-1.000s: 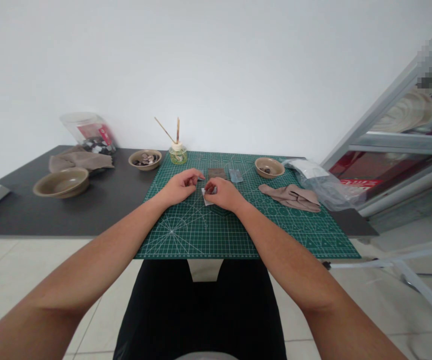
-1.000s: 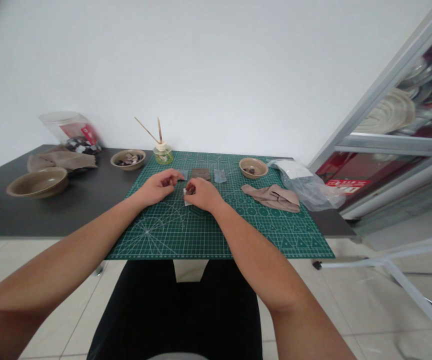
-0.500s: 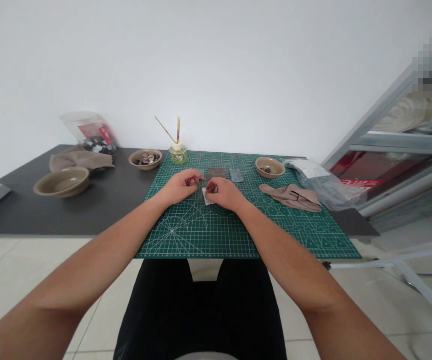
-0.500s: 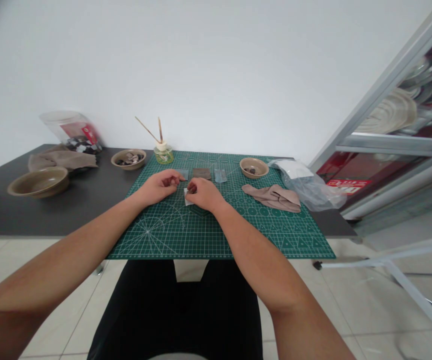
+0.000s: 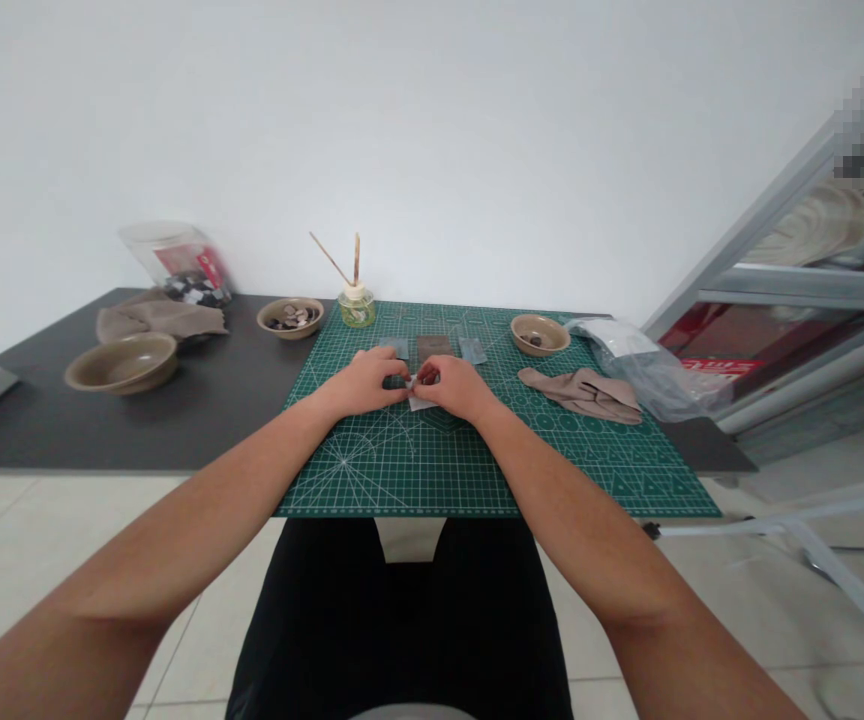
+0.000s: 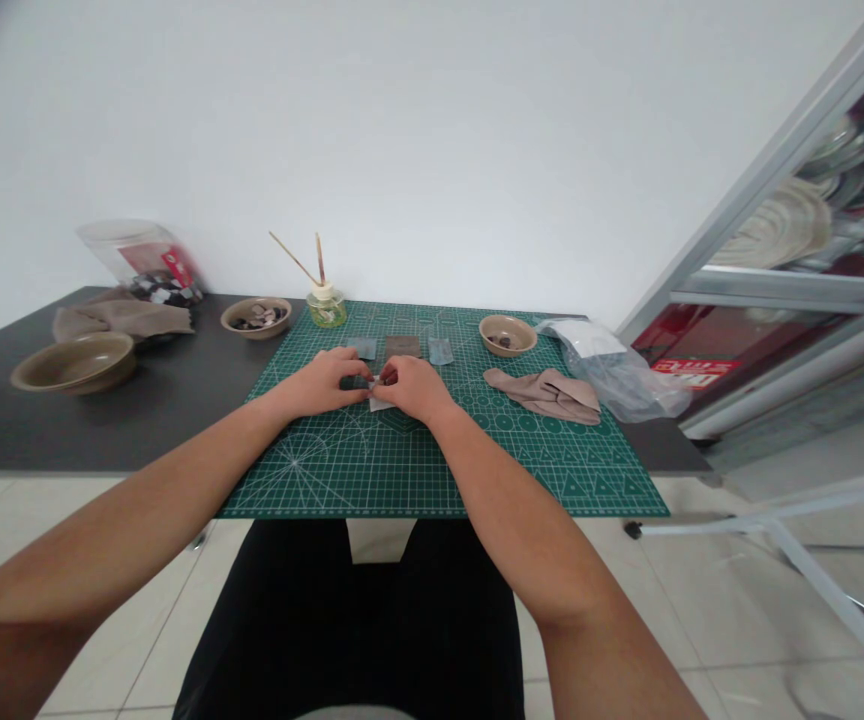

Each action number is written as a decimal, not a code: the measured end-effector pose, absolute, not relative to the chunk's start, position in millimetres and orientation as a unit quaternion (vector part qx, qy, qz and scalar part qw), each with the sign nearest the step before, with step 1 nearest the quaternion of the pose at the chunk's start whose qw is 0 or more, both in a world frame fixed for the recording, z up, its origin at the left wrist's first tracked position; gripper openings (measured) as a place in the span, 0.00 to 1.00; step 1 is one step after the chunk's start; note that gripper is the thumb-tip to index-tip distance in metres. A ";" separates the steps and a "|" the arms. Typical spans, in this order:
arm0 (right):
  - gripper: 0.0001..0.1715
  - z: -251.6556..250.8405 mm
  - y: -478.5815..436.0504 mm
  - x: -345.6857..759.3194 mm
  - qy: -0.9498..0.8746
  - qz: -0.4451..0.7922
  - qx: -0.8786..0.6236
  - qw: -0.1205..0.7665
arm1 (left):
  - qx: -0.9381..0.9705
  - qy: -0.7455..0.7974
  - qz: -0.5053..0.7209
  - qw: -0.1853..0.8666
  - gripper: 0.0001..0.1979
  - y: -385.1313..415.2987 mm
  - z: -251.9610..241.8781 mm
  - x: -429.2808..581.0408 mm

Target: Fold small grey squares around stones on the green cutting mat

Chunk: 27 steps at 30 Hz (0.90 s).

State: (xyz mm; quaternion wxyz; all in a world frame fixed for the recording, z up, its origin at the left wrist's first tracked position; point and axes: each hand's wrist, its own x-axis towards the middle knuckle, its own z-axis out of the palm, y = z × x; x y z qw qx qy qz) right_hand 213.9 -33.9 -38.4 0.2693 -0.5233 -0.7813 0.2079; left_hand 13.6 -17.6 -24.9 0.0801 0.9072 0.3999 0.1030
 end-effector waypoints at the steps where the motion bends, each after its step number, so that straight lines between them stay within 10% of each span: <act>1: 0.09 -38.4 -33.6 213.9 -0.779 0.213 -0.524 0.272 | 0.907 0.402 0.097 0.079 0.15 -17.8 -24.7 13.8; 27: 0.10 -35.0 -32.6 221.1 -0.768 0.229 -0.547 0.241 | 0.885 0.443 0.069 0.124 0.17 -22.5 -19.9 18.3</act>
